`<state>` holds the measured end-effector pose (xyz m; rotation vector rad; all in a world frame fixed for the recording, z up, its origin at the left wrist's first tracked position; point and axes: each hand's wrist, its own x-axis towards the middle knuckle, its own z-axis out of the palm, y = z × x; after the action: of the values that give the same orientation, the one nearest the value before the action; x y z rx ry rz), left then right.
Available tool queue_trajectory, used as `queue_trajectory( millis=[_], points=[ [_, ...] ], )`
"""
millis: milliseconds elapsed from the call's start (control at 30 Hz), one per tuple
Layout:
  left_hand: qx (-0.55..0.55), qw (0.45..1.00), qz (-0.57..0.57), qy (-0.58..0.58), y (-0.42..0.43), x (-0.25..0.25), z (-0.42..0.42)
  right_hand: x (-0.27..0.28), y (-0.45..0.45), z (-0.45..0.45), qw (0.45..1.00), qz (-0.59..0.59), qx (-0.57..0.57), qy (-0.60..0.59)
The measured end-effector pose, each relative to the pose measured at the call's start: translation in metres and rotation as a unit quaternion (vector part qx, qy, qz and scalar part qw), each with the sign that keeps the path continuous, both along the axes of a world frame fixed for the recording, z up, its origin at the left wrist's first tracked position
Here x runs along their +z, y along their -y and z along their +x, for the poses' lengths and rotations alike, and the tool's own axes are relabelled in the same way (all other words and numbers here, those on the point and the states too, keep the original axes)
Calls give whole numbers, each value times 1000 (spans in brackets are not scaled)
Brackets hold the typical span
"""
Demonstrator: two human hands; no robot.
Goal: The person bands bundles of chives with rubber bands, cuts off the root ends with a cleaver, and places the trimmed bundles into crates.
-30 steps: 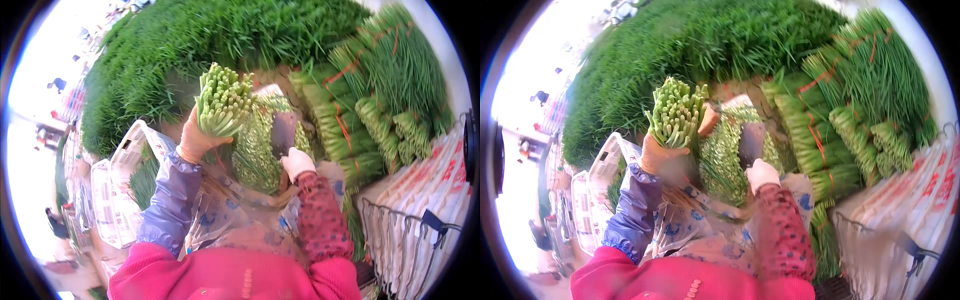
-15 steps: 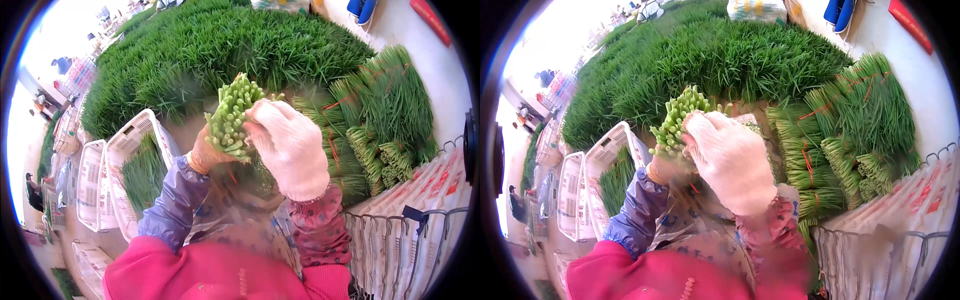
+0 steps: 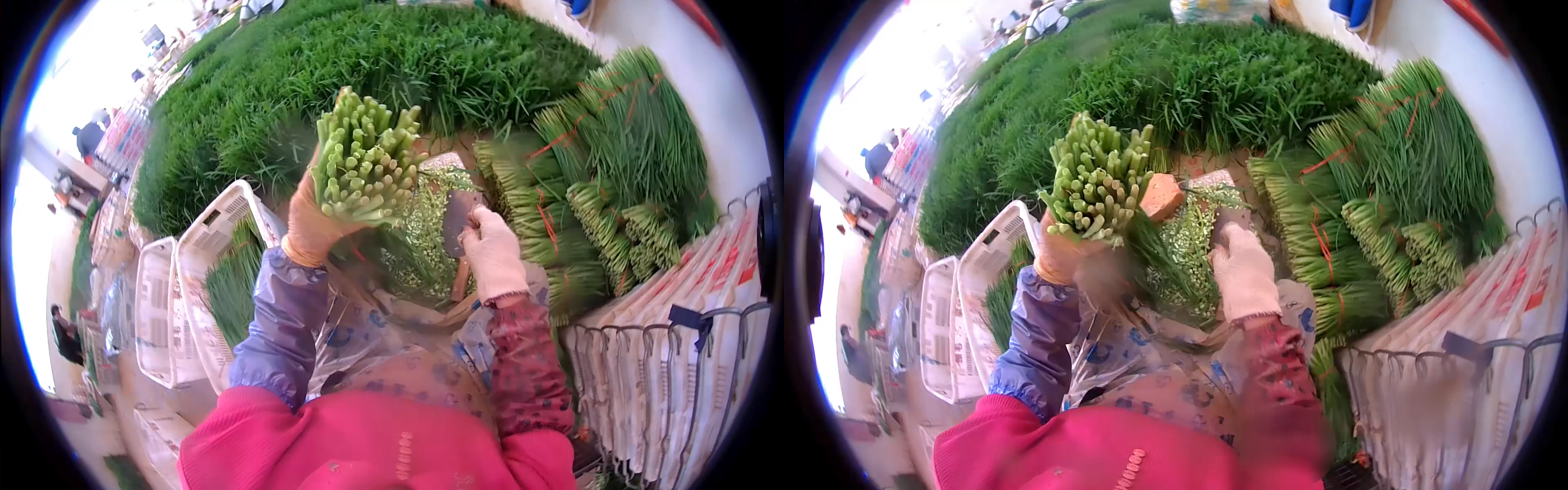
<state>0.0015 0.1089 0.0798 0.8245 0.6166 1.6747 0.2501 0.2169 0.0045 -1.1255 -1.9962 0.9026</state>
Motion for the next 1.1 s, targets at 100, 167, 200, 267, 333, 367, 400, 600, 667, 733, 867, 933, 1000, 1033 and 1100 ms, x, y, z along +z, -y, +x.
queue_trajectory(
  millis=[100, 167, 200, 267, 333, 367, 400, 600, 667, 733, 867, 933, 1000, 1033, 1100],
  points=[
    [154, 918, 37, -363, -18, -11, -10, -46, 2, 2, 975, -54, -39, 211],
    [259, 688, 100, -670, -25, -29, -26, -86, 2, 0, 952, -108, -48, 283],
    [304, 537, 105, -780, -30, -32, -16, -104, 3, -1, 947, -124, -62, 291],
    [257, 531, 141, -795, -46, -70, -18, -140, 5, -5, 935, -157, -88, 306],
    [222, 492, 123, -833, -52, -111, -22, -160, -6, -11, 923, -226, -85, 298],
    [198, 499, 121, -835, -53, -134, -22, -162, -10, -12, 920, -260, -73, 283],
    [198, 508, 103, -832, -55, -155, -21, -161, -5, -14, 931, -158, -95, 315],
    [207, 456, -38, -865, -53, -241, -15, -144, -18, -20, 926, -279, -116, 225],
    [154, 419, -133, -885, -64, -234, 5, -146, -23, -22, 917, -364, -96, 134],
    [91, 344, -226, -907, -69, -223, 18, -130, -27, -17, 914, -379, -73, 127],
    [103, 287, -224, -926, -63, -231, 24, -95, -24, 1, 928, -334, -32, 165],
    [105, 284, -223, -926, -64, -232, 24, -84, -20, 8, 926, -326, -47, 182],
    [112, 284, -215, -928, -64, -229, 27, -78, -10, 16, 930, -318, -38, 182],
    [112, 285, -216, -927, -64, -231, 27, -74, -6, 20, 934, -308, -31, 178],
    [123, 274, -205, -931, -65, -234, 26, -70, 6, 24, 938, -300, -20, 171]
  ],
)
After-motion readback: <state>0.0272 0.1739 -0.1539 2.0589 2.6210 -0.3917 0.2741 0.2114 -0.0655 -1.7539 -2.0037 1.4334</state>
